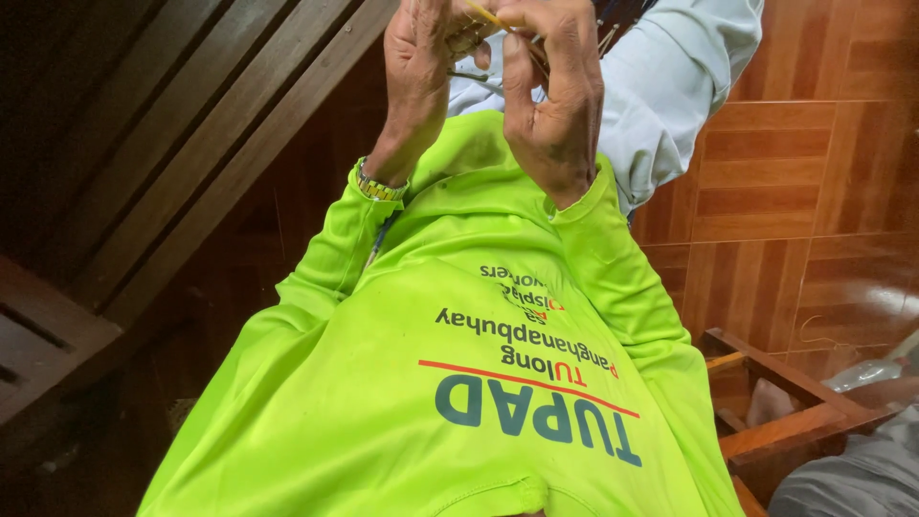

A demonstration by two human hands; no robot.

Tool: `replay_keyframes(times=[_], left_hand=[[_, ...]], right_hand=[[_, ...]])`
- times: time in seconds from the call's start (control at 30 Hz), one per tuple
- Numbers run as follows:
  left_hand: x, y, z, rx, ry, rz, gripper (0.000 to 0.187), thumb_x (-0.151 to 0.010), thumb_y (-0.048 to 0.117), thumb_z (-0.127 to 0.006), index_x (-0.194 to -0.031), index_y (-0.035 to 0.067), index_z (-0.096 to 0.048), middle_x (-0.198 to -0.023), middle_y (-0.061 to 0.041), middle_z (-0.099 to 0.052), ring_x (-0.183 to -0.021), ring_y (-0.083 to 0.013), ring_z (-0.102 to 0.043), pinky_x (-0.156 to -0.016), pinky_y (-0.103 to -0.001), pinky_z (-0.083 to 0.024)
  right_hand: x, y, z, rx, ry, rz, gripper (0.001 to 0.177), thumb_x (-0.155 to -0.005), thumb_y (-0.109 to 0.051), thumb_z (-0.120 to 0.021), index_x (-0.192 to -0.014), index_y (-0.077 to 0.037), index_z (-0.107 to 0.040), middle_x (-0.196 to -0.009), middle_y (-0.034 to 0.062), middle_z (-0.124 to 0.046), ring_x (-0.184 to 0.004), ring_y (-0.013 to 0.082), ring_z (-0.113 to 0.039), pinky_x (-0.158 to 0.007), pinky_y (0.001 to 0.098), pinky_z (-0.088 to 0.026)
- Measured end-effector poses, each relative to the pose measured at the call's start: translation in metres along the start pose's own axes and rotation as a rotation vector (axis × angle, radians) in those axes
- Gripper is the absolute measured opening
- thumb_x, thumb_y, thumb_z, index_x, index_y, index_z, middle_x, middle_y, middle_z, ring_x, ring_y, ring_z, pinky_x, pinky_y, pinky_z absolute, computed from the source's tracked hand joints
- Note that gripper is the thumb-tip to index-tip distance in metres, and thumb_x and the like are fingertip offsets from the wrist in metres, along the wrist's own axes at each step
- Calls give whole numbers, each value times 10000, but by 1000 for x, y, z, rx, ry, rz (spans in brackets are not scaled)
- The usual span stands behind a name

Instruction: Weaving or repairing a fine-mesh net using a wooden shuttle and thread

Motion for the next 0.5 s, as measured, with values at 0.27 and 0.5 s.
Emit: replay_keyframes(times=[0.27,0.5], left_hand=[[8,16,-11,-84,-62,-141,338,-1096,374,-502,-986,54,-514,-1045,-175,-759,-624,-192,-582,-618,-296,-533],[13,16,-13,-292,-57,-181,332,-1068,398,-528,-853,149,-482,-816,54,-385,-734,-70,-360,-651,-270,-351]], right_hand=[[4,6,-7,-157,19,-45,224,-1098,-58,-434,-1322,-57,-428,-1066,140,-467,-850,252,-673,-799,347,-559],[-6,-9,3,-3,143,36,150,-1068,-141,-708,-1214,-109,-688,-1050,32,-444,-627,118,-359,-668,277,-457]])
Point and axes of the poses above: each hand's wrist, its own x-axis away from the middle knuckle, its own z-axis out of the back of the hand, y = z × x, the point moved 10 cm from there along -x, towards the middle knuckle
